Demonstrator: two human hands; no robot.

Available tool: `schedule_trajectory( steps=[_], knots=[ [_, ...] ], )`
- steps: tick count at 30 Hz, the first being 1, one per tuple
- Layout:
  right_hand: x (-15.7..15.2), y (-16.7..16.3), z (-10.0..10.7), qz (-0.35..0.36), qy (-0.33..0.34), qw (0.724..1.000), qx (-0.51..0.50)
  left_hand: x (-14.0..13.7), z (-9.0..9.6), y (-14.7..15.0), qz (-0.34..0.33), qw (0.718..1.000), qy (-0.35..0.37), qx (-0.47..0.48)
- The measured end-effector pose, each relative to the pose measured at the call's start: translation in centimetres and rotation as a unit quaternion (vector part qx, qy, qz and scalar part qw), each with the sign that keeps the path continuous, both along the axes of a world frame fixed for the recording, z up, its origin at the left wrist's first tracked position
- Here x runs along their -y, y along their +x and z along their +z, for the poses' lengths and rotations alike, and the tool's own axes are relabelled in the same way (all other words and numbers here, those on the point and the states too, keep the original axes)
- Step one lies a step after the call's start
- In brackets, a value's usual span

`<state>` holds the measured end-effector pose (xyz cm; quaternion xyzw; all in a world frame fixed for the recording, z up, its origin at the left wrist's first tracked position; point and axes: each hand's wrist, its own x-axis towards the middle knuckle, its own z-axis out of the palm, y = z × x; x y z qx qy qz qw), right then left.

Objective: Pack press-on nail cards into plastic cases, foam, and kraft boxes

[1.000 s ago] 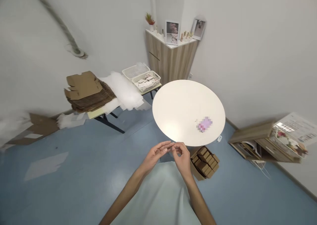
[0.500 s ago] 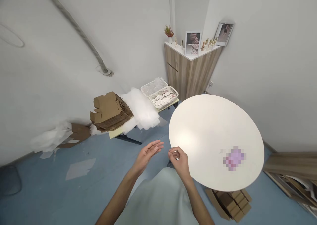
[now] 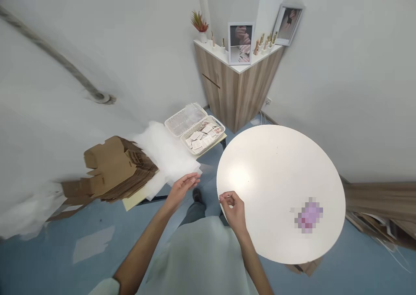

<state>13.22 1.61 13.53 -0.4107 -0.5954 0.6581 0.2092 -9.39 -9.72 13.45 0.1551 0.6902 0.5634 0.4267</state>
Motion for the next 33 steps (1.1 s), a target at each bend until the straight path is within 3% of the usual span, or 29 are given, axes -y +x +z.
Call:
schedule_trajectory(
  steps=[8,16,20,23,27,33],
  knots=[
    [0.1,-4.8,1.7,-0.098,0.021,0.994,0.051,-8.1,-6.2,-12.5,-0.094,0.978,-0.081,-0.167],
    [1.1,-12.1,3.9,-0.194,0.062,0.974,0.101,-18.9,-9.7,-22.8,-0.186,0.909,-0.127,-0.350],
    [2.4,-14.9,4.0,-0.240,0.072,0.962,0.111,-24.0,-11.2,-25.0,-0.265,0.859,-0.134,-0.416],
    [3.4,-15.9,4.0,-0.274,0.070,0.952,0.117,-25.8,-12.1,-25.6,-0.318,0.823,-0.183,-0.433],
    [3.9,-16.4,4.0,-0.314,0.072,0.939,0.122,-26.0,-13.1,-26.0,-0.352,0.793,-0.228,-0.442],
    [2.5,-17.4,4.1,-0.303,0.072,0.942,0.123,-25.2,-13.5,-26.3,-0.372,0.778,-0.229,-0.452]
  ],
)
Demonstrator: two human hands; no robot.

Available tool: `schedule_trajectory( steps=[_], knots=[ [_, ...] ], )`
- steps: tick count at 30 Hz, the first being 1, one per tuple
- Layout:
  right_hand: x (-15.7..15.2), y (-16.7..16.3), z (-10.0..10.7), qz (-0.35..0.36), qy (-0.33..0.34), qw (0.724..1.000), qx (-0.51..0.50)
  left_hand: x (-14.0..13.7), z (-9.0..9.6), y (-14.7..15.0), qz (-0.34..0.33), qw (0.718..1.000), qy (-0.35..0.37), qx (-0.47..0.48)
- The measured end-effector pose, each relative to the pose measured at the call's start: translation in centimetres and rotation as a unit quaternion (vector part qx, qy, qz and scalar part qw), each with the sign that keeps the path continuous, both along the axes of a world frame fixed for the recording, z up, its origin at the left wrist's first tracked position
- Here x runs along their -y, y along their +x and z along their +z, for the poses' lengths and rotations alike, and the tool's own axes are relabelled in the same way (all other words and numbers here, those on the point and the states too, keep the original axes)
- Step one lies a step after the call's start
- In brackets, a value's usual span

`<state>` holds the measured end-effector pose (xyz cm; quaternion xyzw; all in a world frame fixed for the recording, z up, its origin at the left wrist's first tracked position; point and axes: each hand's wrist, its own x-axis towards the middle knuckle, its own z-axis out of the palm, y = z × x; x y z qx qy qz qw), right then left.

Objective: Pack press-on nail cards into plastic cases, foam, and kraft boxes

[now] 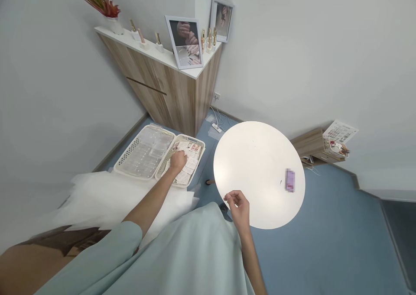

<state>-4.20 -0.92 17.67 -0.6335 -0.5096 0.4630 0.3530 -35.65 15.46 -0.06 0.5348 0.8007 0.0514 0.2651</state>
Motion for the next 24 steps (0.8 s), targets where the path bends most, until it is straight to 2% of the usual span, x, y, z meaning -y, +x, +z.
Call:
schedule_trajectory(
  steps=[5,10,12,14,16,18,20,22,24],
  knots=[
    [-1.7,-0.4,1.0,0.056,0.003,0.998,-0.008,-0.2,1.1,-0.2,0.006,1.000,0.004,-0.016],
    [-2.9,0.9,1.0,0.090,-0.002,0.995,-0.030,0.2,3.7,-0.4,0.044,0.998,0.023,-0.045],
    [-3.5,1.8,0.6,0.099,-0.005,0.994,-0.041,1.0,4.9,0.0,0.078,0.994,0.059,-0.039],
    [-4.1,2.6,0.0,0.102,-0.005,0.994,-0.049,2.3,6.2,1.2,0.137,0.983,0.123,0.025],
    [-4.8,3.5,-0.4,0.103,-0.006,0.993,-0.057,3.8,7.5,3.3,0.201,0.949,0.176,0.165],
    [-5.6,4.3,-0.9,0.103,-0.010,0.992,-0.067,5.5,8.9,6.1,0.251,0.885,0.180,0.348],
    [-6.3,5.1,-1.2,0.103,-0.016,0.992,-0.076,7.1,10.6,9.2,0.257,0.822,0.165,0.481],
    [-7.0,5.9,-1.5,0.097,-0.022,0.992,-0.080,8.4,12.5,12.2,0.235,0.794,0.141,0.543],
    [-7.4,6.6,-1.7,0.094,-0.030,0.991,-0.088,9.4,14.3,14.7,0.219,0.783,0.124,0.568]
  ],
)
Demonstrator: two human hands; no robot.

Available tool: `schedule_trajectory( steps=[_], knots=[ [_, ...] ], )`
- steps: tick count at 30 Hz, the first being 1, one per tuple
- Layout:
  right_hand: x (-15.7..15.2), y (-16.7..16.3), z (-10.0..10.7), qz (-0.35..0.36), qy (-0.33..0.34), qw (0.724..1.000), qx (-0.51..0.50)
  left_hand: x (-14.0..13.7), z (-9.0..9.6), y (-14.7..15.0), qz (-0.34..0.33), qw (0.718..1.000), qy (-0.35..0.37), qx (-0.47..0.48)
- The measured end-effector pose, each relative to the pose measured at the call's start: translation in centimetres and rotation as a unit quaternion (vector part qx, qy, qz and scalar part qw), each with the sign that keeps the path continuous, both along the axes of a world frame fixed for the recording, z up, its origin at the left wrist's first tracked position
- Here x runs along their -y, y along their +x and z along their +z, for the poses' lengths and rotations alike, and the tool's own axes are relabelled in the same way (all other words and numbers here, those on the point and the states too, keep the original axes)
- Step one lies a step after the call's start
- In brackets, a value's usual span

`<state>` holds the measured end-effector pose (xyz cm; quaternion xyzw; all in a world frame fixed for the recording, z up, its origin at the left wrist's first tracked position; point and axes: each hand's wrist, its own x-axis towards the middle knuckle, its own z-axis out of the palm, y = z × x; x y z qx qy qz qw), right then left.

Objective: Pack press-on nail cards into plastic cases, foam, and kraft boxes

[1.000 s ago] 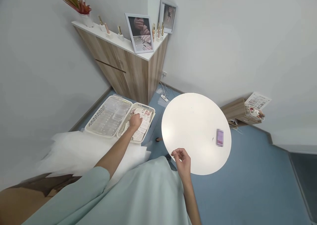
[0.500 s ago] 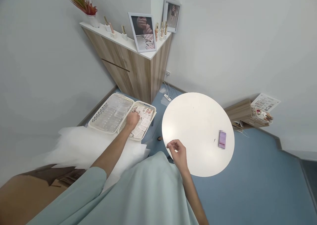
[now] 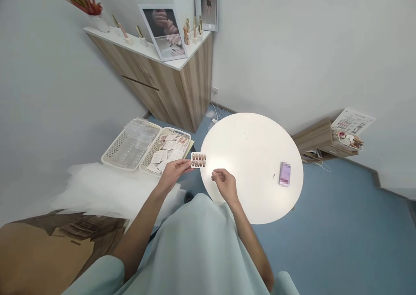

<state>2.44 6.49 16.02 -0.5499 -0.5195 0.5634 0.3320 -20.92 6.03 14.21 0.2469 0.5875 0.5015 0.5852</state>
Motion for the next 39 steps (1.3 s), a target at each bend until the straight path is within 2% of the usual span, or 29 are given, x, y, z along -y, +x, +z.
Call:
schedule_trajectory(
  steps=[4,9,16,23,26,31,35,39],
  knots=[
    [-0.1,1.4,-0.1,-0.002,-0.010,0.999,-0.034,1.1,2.4,3.8,-0.021,1.000,-0.006,0.021],
    [0.8,3.0,-0.1,-0.031,-0.015,0.998,-0.058,1.8,3.3,6.5,-0.031,0.999,-0.009,0.015],
    [1.7,4.5,0.5,-0.046,-0.063,0.989,-0.128,2.4,3.9,8.0,-0.077,0.996,-0.014,0.053],
    [2.7,5.1,0.8,-0.005,-0.144,0.957,-0.250,2.9,4.3,9.0,-0.181,0.966,0.060,0.174],
    [3.0,4.9,0.8,0.001,-0.157,0.954,-0.255,3.1,4.4,9.5,-0.191,0.961,0.066,0.190],
    [3.1,4.9,1.2,-0.027,-0.107,0.984,-0.140,3.6,4.2,9.6,-0.146,0.979,0.038,0.139],
    [3.2,4.8,2.5,-0.073,-0.031,0.996,-0.047,4.1,3.5,9.2,-0.107,0.994,0.026,0.029],
    [3.4,3.5,4.0,-0.056,0.042,0.998,0.007,4.8,3.0,9.0,-0.083,0.993,0.047,-0.076]
  ],
)
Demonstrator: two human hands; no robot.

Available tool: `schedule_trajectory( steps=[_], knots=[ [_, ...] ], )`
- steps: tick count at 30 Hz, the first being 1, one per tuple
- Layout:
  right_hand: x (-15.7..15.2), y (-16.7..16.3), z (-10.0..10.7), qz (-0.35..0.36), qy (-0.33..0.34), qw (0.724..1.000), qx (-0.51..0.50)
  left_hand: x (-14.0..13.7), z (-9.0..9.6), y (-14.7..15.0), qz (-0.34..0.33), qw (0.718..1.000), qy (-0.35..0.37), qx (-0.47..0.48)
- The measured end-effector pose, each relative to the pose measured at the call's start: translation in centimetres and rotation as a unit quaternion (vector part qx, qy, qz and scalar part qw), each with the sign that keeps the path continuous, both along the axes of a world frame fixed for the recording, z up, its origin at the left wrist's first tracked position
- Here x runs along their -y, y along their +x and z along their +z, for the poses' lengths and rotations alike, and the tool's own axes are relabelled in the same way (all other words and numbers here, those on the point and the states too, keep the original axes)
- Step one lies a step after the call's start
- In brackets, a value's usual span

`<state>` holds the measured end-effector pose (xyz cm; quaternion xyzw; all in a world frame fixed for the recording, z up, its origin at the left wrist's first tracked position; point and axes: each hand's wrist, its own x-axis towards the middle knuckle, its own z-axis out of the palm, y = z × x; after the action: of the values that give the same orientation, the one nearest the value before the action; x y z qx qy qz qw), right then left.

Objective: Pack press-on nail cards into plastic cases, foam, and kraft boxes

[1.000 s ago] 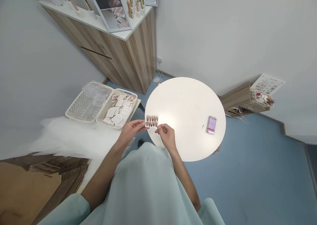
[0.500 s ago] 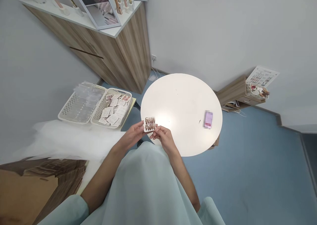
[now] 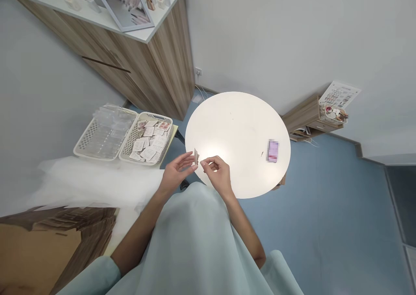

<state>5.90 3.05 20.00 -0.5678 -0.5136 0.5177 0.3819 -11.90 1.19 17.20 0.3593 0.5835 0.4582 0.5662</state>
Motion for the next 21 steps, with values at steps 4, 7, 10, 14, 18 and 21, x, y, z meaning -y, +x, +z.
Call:
schedule_trajectory(
  steps=[4,7,10,14,18,21],
  knots=[
    [0.2,-1.7,0.2,-0.005,0.023,0.999,0.031,0.9,0.3,0.0,0.021,0.996,0.037,-0.081],
    [0.3,-2.1,-0.1,-0.017,0.009,0.999,0.043,1.6,0.5,-0.3,0.031,0.992,0.056,-0.105],
    [0.1,-1.5,-0.5,-0.029,-0.027,0.999,0.034,2.3,0.6,-0.7,0.049,0.995,0.051,-0.077],
    [-0.3,-0.6,-0.9,-0.013,-0.051,0.999,0.013,2.8,1.1,-1.4,0.054,0.998,0.015,-0.022],
    [-0.5,-0.5,-0.9,-0.002,-0.058,0.998,-0.008,2.8,1.7,-2.2,0.040,0.999,-0.028,0.020],
    [-0.6,-0.6,-0.5,0.016,-0.059,0.998,-0.026,2.8,1.8,-2.8,0.013,0.995,-0.038,0.096]
  ],
)
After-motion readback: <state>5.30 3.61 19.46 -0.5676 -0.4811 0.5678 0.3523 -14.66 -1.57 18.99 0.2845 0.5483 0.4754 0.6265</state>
